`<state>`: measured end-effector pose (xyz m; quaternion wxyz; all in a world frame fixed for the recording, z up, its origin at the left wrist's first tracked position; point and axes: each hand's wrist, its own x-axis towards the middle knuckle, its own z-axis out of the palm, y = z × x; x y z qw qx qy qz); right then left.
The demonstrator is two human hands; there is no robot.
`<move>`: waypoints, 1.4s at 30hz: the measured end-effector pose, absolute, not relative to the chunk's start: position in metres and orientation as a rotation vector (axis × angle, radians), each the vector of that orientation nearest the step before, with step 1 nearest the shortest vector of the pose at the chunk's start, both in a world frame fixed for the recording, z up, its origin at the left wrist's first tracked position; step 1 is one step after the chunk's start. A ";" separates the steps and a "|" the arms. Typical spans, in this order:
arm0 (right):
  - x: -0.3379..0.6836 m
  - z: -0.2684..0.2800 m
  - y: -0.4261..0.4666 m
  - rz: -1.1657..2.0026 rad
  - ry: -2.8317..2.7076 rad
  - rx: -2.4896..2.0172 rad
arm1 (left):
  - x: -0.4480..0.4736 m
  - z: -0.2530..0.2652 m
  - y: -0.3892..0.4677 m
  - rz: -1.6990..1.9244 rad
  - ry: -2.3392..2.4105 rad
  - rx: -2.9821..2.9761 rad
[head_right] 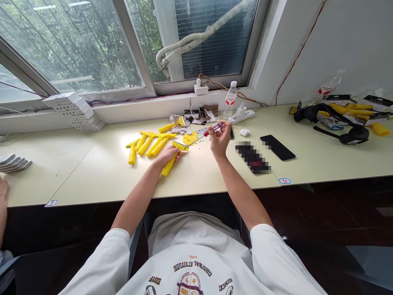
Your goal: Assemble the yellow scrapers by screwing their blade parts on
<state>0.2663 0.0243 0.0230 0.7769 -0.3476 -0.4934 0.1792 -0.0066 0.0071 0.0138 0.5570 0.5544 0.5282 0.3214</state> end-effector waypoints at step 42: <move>0.269 0.029 0.022 0.467 -1.106 -0.741 | -0.006 0.013 0.007 0.783 1.255 1.302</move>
